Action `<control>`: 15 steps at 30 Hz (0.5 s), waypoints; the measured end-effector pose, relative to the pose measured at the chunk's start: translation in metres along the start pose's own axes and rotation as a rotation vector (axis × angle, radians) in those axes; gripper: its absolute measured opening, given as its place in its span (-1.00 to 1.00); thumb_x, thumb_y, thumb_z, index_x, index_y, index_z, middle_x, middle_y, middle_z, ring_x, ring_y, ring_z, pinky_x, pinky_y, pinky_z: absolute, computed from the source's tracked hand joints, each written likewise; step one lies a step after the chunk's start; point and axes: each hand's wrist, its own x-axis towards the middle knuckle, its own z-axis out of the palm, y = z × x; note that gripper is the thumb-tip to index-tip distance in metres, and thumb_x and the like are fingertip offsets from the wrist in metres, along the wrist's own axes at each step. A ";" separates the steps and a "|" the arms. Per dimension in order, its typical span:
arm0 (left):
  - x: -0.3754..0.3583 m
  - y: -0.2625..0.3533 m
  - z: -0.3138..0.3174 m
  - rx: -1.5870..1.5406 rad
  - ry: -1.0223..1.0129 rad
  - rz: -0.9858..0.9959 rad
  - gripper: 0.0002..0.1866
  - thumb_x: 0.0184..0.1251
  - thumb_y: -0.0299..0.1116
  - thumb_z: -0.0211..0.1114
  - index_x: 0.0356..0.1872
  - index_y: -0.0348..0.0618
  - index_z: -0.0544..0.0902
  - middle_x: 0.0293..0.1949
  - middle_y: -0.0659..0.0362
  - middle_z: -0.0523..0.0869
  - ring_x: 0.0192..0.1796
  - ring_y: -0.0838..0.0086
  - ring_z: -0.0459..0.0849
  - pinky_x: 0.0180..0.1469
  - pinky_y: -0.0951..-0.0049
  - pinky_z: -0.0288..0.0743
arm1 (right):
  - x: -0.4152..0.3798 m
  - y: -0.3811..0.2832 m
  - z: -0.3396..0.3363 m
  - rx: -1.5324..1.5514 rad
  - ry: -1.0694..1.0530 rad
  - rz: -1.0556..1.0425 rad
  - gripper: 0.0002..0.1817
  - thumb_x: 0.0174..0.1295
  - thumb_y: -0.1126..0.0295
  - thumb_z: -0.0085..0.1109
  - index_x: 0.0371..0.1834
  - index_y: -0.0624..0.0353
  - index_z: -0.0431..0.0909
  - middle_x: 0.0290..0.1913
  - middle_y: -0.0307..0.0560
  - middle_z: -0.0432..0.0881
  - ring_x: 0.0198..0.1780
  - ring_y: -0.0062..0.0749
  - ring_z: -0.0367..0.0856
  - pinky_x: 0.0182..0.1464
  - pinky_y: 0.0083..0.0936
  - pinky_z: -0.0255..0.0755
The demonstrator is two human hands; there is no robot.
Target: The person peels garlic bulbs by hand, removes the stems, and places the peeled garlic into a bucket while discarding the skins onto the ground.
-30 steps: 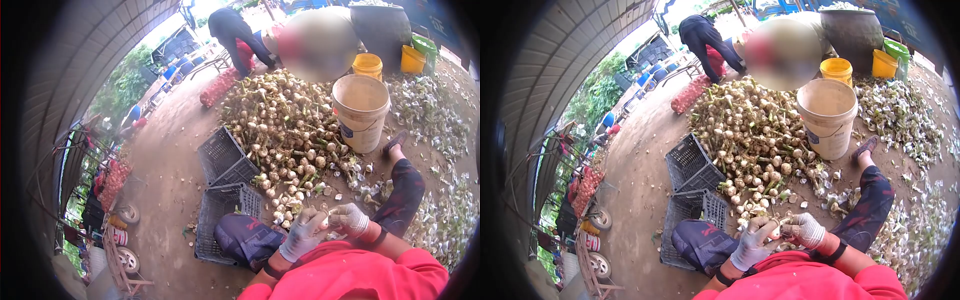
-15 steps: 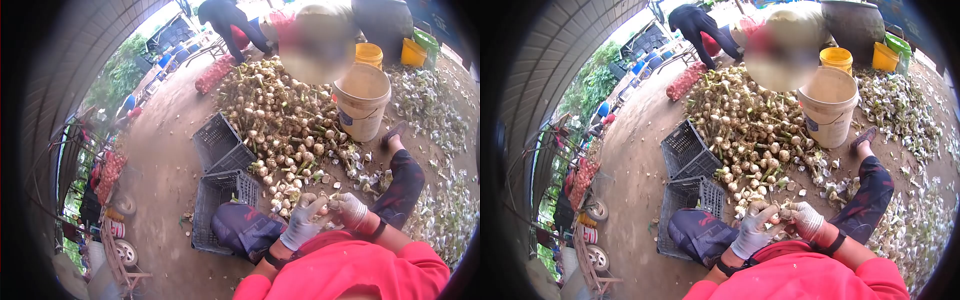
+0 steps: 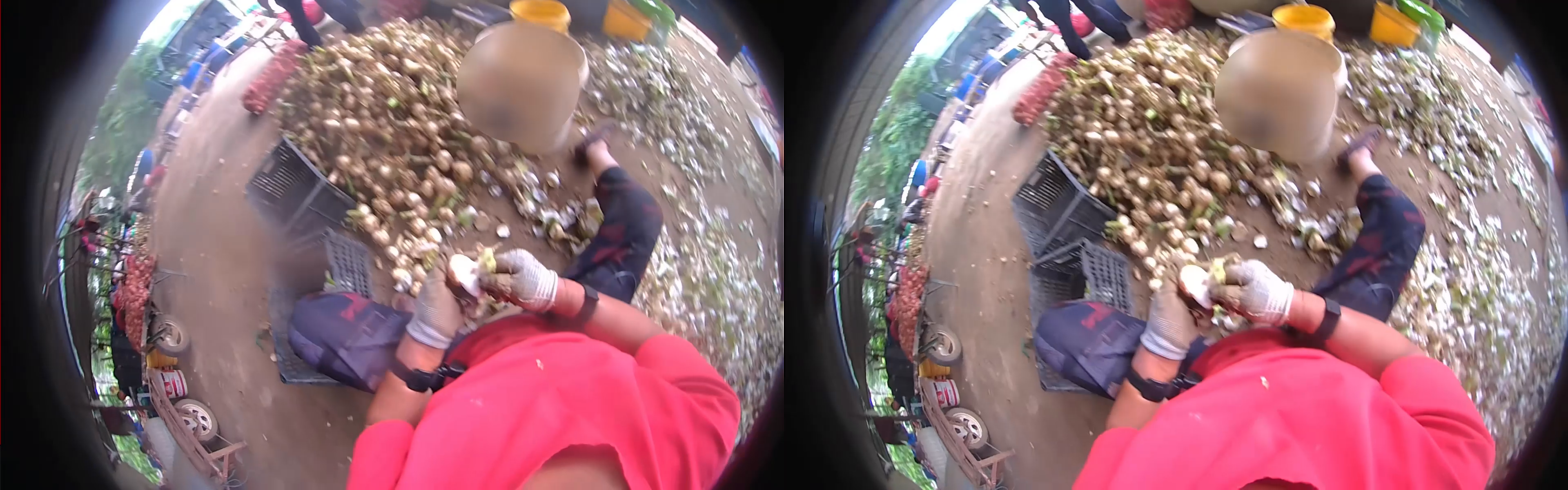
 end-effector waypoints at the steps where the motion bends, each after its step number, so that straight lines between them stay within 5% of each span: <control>1: 0.004 -0.005 -0.009 0.327 0.115 0.146 -0.59 0.52 -0.05 -0.11 -0.04 -0.17 0.53 -0.54 0.28 0.59 -0.53 0.60 0.54 -0.53 0.61 0.38 | -0.001 0.006 0.003 -0.006 0.046 -0.026 -0.82 0.29 0.35 0.15 -0.27 0.25 0.62 -0.60 -0.32 0.52 -0.58 -0.70 0.42 -0.54 -0.66 0.32; 2: 0.006 -0.014 -0.017 0.662 0.218 0.300 -0.56 0.50 0.00 -0.09 -0.05 -0.18 0.53 -0.58 0.29 0.57 -0.54 0.61 0.53 -0.54 0.64 0.36 | -0.001 0.012 0.005 -0.016 0.089 -0.061 -0.82 0.29 0.35 0.15 -0.27 0.25 0.62 -0.59 -0.32 0.53 -0.58 -0.69 0.42 -0.54 -0.66 0.32; 3: 0.007 -0.020 -0.019 0.660 0.216 0.276 -0.56 0.50 0.00 -0.09 -0.05 -0.18 0.53 -0.58 0.29 0.57 -0.54 0.61 0.53 -0.54 0.64 0.36 | -0.004 0.009 0.002 -0.007 0.097 -0.040 -0.82 0.29 0.35 0.15 -0.27 0.25 0.62 -0.59 -0.32 0.53 -0.58 -0.69 0.42 -0.54 -0.66 0.32; 5: 0.008 -0.024 -0.020 0.532 -0.118 0.450 -0.44 0.34 0.09 0.14 0.07 -0.22 0.49 -0.36 0.15 0.67 -0.43 0.53 0.64 -0.47 0.55 0.48 | -0.011 -0.005 -0.003 0.272 -0.164 0.021 -0.82 0.29 0.36 0.14 -0.28 0.28 0.61 -0.58 -0.27 0.55 -0.59 -0.66 0.43 -0.53 -0.68 0.33; 6: 0.009 -0.025 -0.023 0.533 -0.119 0.440 -0.44 0.34 0.09 0.14 0.07 -0.22 0.49 -0.36 0.15 0.67 -0.43 0.53 0.64 -0.47 0.55 0.48 | -0.010 0.007 -0.005 0.279 -0.158 0.026 -0.82 0.29 0.36 0.14 -0.28 0.28 0.61 -0.58 -0.27 0.55 -0.59 -0.66 0.43 -0.53 -0.68 0.33; 8: 0.015 -0.021 -0.030 -0.123 -0.442 -0.044 -0.32 0.21 0.16 0.25 0.14 -0.22 0.46 -0.25 0.18 0.65 -0.31 0.55 0.63 -0.35 0.62 0.52 | -0.003 0.022 -0.008 0.728 -0.423 0.134 -0.81 0.28 0.35 0.14 -0.28 0.28 0.58 -0.60 -0.24 0.52 -0.65 -0.64 0.39 -0.60 -0.68 0.25; 9: 0.017 -0.029 -0.023 -0.249 -0.275 -0.043 -0.44 0.28 0.03 0.24 0.11 -0.21 0.47 -0.13 0.13 0.63 -0.17 0.50 0.64 -0.30 0.52 0.54 | -0.004 0.025 -0.007 0.754 -0.369 0.066 -0.81 0.26 0.33 0.15 -0.29 0.27 0.57 -0.63 -0.25 0.49 -0.67 -0.64 0.35 -0.64 -0.67 0.20; 10: 0.020 -0.024 -0.027 0.350 -0.251 0.201 -0.53 0.35 -0.06 0.17 0.08 -0.24 0.47 -0.07 0.09 0.60 -0.14 0.47 0.61 -0.25 0.42 0.53 | -0.006 0.022 -0.002 0.744 -0.277 -0.041 -0.80 0.24 0.31 0.16 -0.29 0.26 0.56 -0.65 -0.25 0.45 -0.70 -0.64 0.32 -0.68 -0.66 0.15; 11: 0.024 -0.029 -0.032 0.364 -0.255 0.215 -0.53 0.35 -0.06 0.17 0.08 -0.24 0.47 -0.07 0.09 0.60 -0.14 0.47 0.61 -0.25 0.42 0.53 | -0.005 0.020 0.002 0.759 -0.214 -0.137 -0.79 0.23 0.30 0.17 -0.29 0.25 0.55 -0.68 -0.25 0.42 -0.73 -0.64 0.28 -0.72 -0.66 0.10; 12: 0.030 -0.038 -0.039 0.481 -0.063 0.521 -0.50 0.38 -0.02 0.12 0.08 -0.27 0.45 -0.20 0.12 0.59 -0.24 0.49 0.57 -0.25 0.43 0.50 | -0.006 0.008 -0.012 0.981 -0.423 0.142 -0.79 0.22 0.30 0.17 -0.28 0.24 0.55 -0.68 -0.28 0.40 -0.72 -0.66 0.28 -0.70 -0.66 0.12; 13: 0.028 -0.033 -0.039 0.582 0.040 0.635 -0.52 0.36 -0.02 0.16 0.01 -0.28 0.47 -0.27 0.16 0.58 -0.29 0.54 0.55 -0.29 0.47 0.48 | -0.012 -0.016 -0.014 0.544 -0.247 0.166 -0.82 0.22 0.31 0.17 -0.32 0.22 0.57 -0.66 -0.31 0.41 -0.70 -0.70 0.29 -0.69 -0.66 0.15; 15: 0.025 -0.028 -0.044 0.898 0.084 0.846 -0.55 0.32 -0.01 0.22 -0.12 -0.28 0.51 -0.41 0.24 0.55 -0.38 0.64 0.50 -0.38 0.56 0.43 | -0.013 -0.015 -0.006 0.390 -0.145 0.124 -0.83 0.17 0.32 0.22 -0.37 0.21 0.61 -0.64 -0.32 0.46 -0.65 -0.68 0.35 -0.63 -0.69 0.19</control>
